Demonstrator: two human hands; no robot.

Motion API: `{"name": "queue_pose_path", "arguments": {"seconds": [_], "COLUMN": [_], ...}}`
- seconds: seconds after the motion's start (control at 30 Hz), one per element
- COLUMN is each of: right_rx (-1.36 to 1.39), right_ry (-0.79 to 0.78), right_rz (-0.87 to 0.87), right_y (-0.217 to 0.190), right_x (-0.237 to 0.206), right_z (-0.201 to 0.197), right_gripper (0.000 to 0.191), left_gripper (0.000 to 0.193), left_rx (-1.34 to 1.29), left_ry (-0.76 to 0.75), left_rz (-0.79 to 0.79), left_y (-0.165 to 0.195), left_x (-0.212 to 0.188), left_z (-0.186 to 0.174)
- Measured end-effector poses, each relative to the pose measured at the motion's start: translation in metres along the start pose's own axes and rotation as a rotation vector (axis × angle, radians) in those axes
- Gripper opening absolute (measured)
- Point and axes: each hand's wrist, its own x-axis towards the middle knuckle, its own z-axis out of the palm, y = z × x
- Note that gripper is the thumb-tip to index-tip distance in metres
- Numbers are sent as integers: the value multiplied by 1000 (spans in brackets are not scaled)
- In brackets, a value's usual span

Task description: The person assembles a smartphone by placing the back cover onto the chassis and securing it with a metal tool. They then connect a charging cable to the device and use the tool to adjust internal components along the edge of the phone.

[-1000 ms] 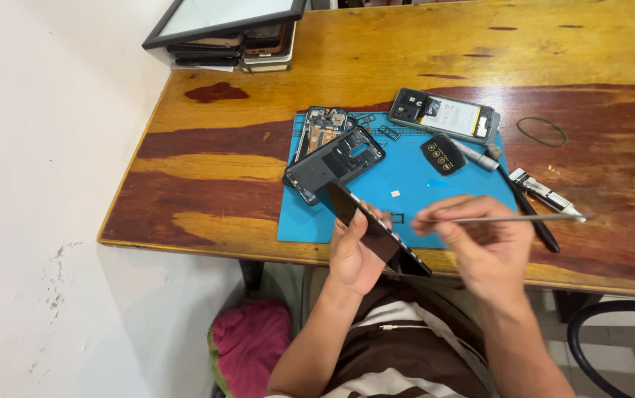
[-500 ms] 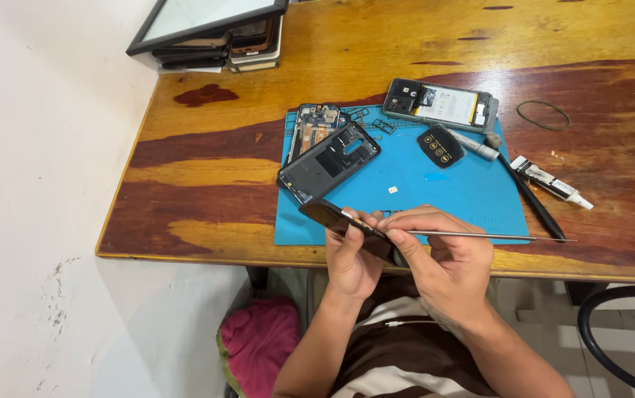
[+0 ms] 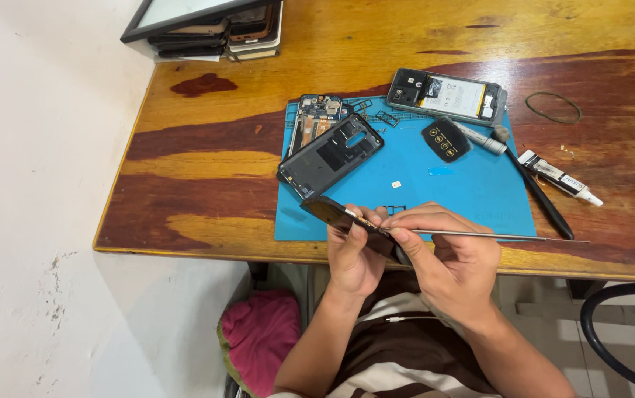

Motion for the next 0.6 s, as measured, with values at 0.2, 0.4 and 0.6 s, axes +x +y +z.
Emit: {"name": "queue_pose_path", "arguments": {"seconds": [0.2,0.4,0.6], "right_rx": [1,-21,-26], "right_ry": [2,5,6], "right_rz": [0,19,11], "right_y": [0,-1,-1], "right_x": [0,-1,-1], "right_z": [1,1,1], "right_gripper": [12,12,11], "left_gripper": [16,16,16], "left_rx": [9,10,18], "left_ry": [6,1,8], "left_rz": [-1,-2,3], "left_y": [0,0,0], "left_x": [0,0,1], "left_z": [1,1,2]}}
